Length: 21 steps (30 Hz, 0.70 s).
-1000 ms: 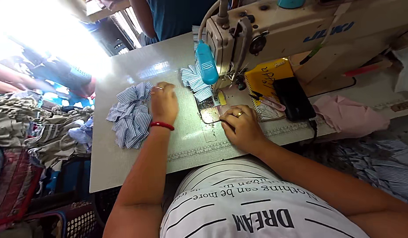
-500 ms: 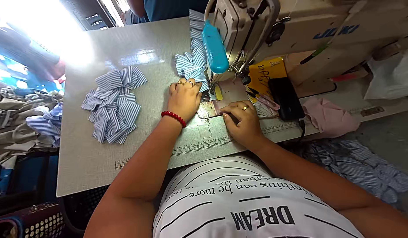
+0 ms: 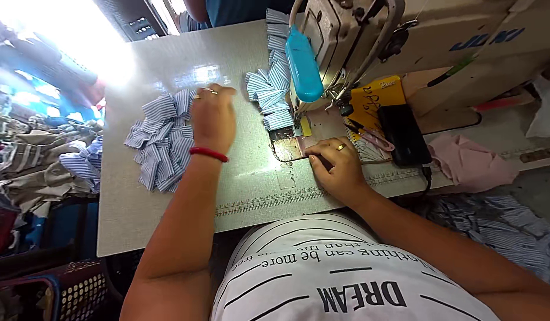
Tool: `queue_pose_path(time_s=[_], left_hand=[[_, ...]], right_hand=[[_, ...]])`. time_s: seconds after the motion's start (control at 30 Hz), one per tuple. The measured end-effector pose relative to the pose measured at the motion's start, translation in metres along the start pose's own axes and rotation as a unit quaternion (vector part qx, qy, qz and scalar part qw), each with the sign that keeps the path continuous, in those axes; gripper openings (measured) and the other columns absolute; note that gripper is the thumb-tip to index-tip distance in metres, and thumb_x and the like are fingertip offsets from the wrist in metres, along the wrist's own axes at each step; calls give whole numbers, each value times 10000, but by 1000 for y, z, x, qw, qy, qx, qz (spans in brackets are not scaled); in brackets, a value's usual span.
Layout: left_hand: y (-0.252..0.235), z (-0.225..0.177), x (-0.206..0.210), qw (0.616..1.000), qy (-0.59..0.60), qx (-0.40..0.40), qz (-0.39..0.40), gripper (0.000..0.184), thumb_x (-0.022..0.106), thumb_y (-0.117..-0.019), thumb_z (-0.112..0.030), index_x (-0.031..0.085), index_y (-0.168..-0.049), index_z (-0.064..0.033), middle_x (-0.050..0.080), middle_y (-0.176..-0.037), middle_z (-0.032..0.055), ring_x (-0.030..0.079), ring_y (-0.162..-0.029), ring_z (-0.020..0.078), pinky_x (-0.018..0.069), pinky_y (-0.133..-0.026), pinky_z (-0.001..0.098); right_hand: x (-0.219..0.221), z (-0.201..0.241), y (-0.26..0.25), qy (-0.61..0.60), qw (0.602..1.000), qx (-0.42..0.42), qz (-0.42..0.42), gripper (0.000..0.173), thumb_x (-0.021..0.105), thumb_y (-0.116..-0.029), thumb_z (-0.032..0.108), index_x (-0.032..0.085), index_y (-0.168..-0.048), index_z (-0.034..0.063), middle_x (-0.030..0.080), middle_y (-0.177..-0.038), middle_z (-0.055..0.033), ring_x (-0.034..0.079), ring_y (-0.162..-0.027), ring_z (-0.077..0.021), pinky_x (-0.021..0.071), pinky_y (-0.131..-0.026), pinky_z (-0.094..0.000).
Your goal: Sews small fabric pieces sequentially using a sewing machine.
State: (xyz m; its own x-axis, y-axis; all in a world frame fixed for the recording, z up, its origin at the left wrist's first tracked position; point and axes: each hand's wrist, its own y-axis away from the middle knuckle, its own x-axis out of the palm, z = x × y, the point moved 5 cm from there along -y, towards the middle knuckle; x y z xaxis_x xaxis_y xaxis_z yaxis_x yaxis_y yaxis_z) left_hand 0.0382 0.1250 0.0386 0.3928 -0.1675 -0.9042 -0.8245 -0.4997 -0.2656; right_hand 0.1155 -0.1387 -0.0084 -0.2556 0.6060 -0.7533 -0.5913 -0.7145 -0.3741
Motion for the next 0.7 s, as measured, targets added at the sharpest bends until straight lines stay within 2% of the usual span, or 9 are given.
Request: queue_pose_path(time_s=[0.07,0.13,0.23,0.33,0.37,0.47,0.57,0.63,0.7], left_hand=[[-3,35,-20,997,-35,-62,23,350,591,-956,-38,657,-1296,18,574,-1374,295,490,-1329,500,380,-1100,638],[-1,60,-23,991,-73,-94,65,384,636,-952,-73,646,-1319,37,542,-1426,287,456,-1360,506,359,-1109,660],[-2,73,-20,984,-107,-131,55,437,569,-1028,-270,626,-1337,33,566,-1403,280,487,-1347,484,374,-1100,643],[-12,82,-16,971,-126,-197,49,525,546,-1044,-401,640,-1267,65,578,-1328,340,516,-1297,523,414,-1045,664],[-17,85,-13,963,-145,-216,68,511,546,-1048,-394,656,-1224,73,589,-1296,350,533,-1268,536,435,-1007,680],[-25,87,-9,947,-182,-242,103,344,500,-1056,-220,693,-1142,52,624,-1248,332,588,-1206,523,482,-921,690],[-21,77,-26,957,-129,-244,88,320,465,-1068,-162,685,-1177,44,646,-1240,314,603,-1209,502,463,-970,692],[-12,67,-46,969,-38,-241,44,293,514,-1059,-162,693,-1197,23,685,-1193,272,637,-1173,436,450,-1010,644],[0,56,-59,971,80,-225,-9,247,615,-1021,-172,700,-1201,-26,717,-1084,168,675,-1002,251,506,-935,461]], right_hand=[[0,0,0,-3,1000,0,3,260,558,-986,212,779,-1079,111,713,-1068,-91,614,-1101,-298,460,-958,-494],[1,0,-1,-5,1000,-2,4,261,557,-986,213,780,-1076,110,716,-1066,-91,619,-1105,-303,462,-967,-504],[1,0,-3,-12,1000,-4,-1,265,555,-983,216,781,-1069,109,719,-1066,-93,624,-1105,-307,467,-965,-517],[1,-1,-1,-16,1000,-5,-6,264,556,-983,213,779,-1065,99,720,-1065,-100,627,-1102,-314,474,-957,-524],[1,-1,-1,-17,1000,-6,-8,261,558,-980,207,780,-1064,98,720,-1060,-100,626,-1100,-314,474,-955,-522],[-2,-3,1,-18,1000,-3,-16,252,564,-975,196,782,-1059,101,719,-1041,-93,628,-1097,-309,475,-949,-515],[-3,-3,1,-24,1000,7,-16,254,567,-976,200,786,-1065,108,720,-1055,-94,627,-1105,-314,475,-951,-519],[-4,-1,1,-26,999,3,-17,252,571,-971,197,785,-1067,105,720,-1055,-96,627,-1098,-316,476,-944,-520],[-5,4,-1,-43,999,-8,-20,236,590,-959,180,785,-1062,98,721,-1056,-100,630,-1088,-318,482,-942,-515]])
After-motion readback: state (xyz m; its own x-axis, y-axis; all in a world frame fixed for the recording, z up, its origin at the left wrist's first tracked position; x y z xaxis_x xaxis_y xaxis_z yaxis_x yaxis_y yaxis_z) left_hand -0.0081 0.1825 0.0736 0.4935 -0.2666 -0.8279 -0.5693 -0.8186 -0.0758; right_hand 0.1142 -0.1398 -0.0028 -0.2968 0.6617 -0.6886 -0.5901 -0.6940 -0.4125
